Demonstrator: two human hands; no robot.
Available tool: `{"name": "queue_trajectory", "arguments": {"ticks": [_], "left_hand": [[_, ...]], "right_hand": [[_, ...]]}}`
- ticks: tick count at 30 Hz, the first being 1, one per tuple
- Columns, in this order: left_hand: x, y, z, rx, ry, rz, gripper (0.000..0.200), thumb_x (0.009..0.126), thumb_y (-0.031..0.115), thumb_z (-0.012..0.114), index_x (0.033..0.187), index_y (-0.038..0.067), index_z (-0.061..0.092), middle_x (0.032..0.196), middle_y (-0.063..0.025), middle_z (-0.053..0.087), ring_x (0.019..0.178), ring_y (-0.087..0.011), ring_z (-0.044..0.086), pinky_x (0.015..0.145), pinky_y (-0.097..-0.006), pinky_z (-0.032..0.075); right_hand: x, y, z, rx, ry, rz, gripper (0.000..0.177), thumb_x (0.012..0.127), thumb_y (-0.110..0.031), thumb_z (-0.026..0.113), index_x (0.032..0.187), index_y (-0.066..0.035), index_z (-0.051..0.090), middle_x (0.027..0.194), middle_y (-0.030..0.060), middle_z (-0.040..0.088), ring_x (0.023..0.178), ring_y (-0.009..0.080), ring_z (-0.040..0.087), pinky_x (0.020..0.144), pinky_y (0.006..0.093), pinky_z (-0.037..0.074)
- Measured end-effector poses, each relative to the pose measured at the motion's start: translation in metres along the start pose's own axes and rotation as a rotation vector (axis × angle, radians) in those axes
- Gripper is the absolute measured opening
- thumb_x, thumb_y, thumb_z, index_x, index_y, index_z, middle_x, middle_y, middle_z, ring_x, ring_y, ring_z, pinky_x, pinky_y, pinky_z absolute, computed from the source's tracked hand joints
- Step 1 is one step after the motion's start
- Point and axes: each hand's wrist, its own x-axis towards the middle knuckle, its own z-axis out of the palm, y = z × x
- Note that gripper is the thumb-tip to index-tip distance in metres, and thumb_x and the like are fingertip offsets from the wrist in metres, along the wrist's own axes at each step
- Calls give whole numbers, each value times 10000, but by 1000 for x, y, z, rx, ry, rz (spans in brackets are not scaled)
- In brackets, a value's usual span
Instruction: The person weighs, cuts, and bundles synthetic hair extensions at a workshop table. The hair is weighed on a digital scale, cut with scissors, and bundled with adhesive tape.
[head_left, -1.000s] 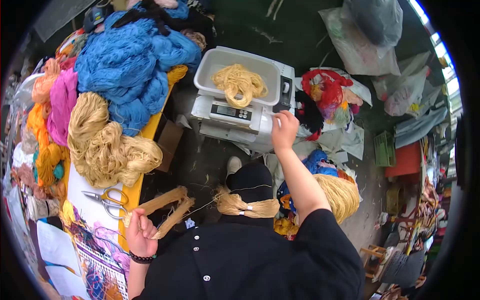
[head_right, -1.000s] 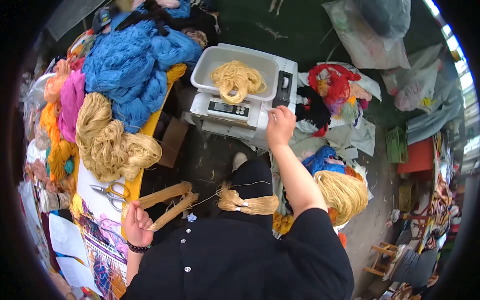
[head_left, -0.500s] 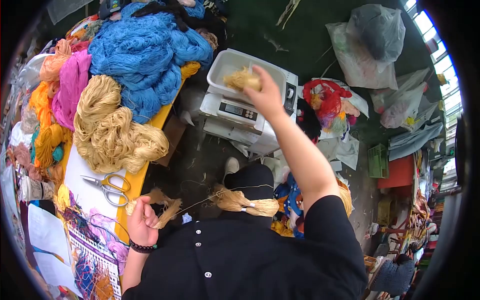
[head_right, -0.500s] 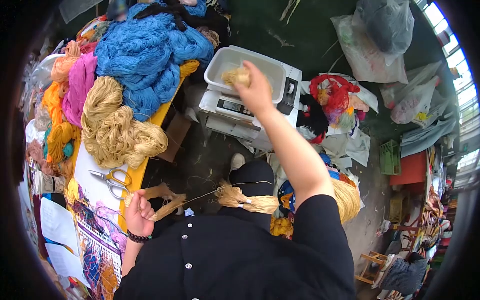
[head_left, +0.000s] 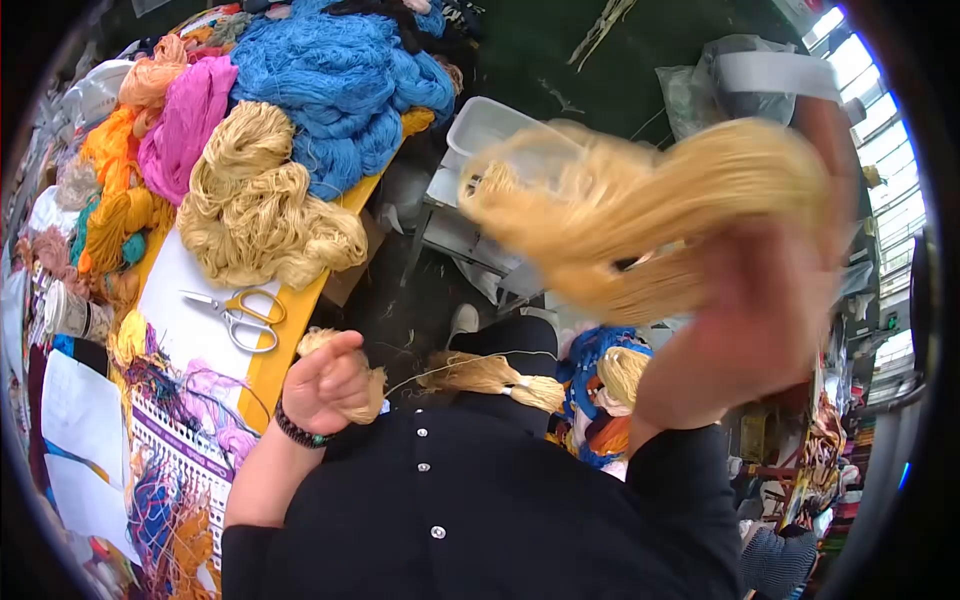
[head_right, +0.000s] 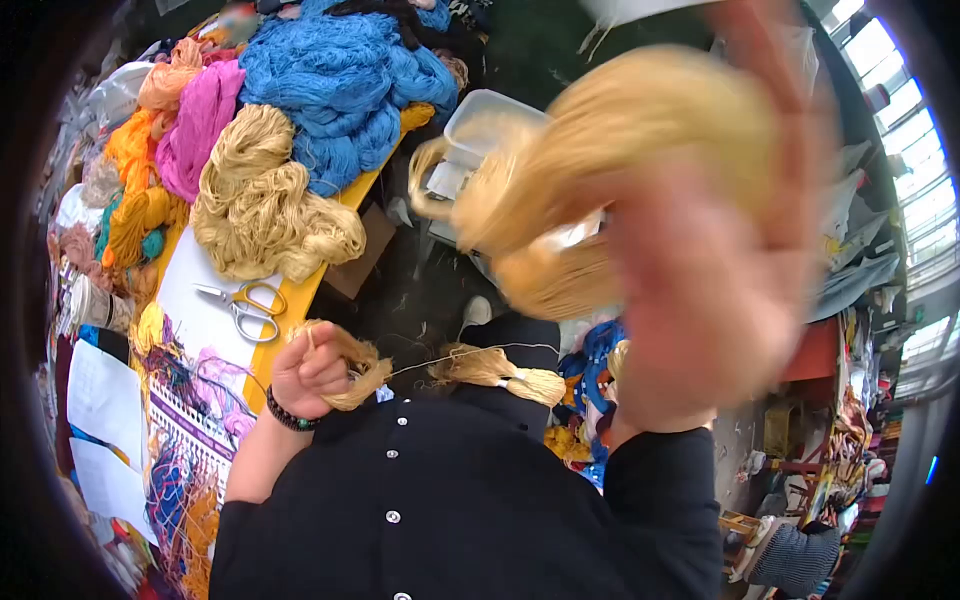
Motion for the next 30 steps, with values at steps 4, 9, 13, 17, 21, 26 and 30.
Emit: {"name": "queue_trajectory", "arguments": {"ticks": [4, 9, 13, 17, 21, 26, 30], "left_hand": [[25, -6, 41, 455, -120, -209, 382, 949, 314, 464, 1132, 4, 591, 766, -17, 539, 518, -59, 361, 485, -201, 302], [41, -33, 73, 578, 222, 165, 312, 948, 205, 491, 1189, 18, 555, 1006, -43, 635, 746, -77, 551, 645, -214, 437], [41, -34, 71, 520, 291, 275, 298, 931, 177, 531, 1161, -6, 576, 986, -26, 646, 871, -76, 574, 685, -210, 431], [38, -37, 64, 507, 263, 319, 270, 915, 118, 537, 1124, -44, 589, 979, -66, 652, 851, -80, 573, 689, -216, 443], [35, -41, 67, 529, 395, 377, 258, 908, 99, 533, 1100, -59, 600, 969, -85, 658, 827, -101, 598, 707, -220, 460], [31, -39, 62, 606, 454, 374, 253, 902, 115, 540, 1080, -50, 610, 980, -88, 663, 860, -122, 619, 734, -228, 468], [20, -25, 66, 724, 527, 421, 220, 902, 142, 527, 1002, -29, 623, 997, -111, 659, 843, -140, 622, 736, -249, 483]], "right_hand": [[-51, 46, 45, 394, -324, 724, 571, 818, -28, 607, 1327, 1, 351, 983, 35, 552, 854, 75, 552, 769, 235, 464], [-109, 77, 64, 271, -366, 684, 606, 849, 41, 557, 1371, -9, 254, 996, 85, 593, 887, 123, 594, 778, 259, 497], [-131, 79, 68, 250, -289, 622, 577, 816, -15, 618, 1330, -9, 358, 999, 85, 616, 921, 105, 574, 828, 262, 458], [-137, 80, 69, 232, -310, 599, 581, 813, -20, 624, 1330, -11, 358, 1040, 92, 602, 940, 108, 570, 839, 260, 453], [-140, 83, 68, 313, -276, 681, 570, 817, -25, 626, 1323, -6, 364, 1044, 83, 595, 933, 102, 566, 844, 260, 451], [-140, 82, 65, 338, -293, 710, 571, 820, -24, 625, 1323, 1, 357, 1048, 74, 586, 930, 98, 562, 847, 258, 450], [-135, 83, 56, 387, -321, 757, 581, 816, -10, 626, 1329, -2, 352, 1003, 47, 574, 885, 75, 554, 805, 233, 454]]}}
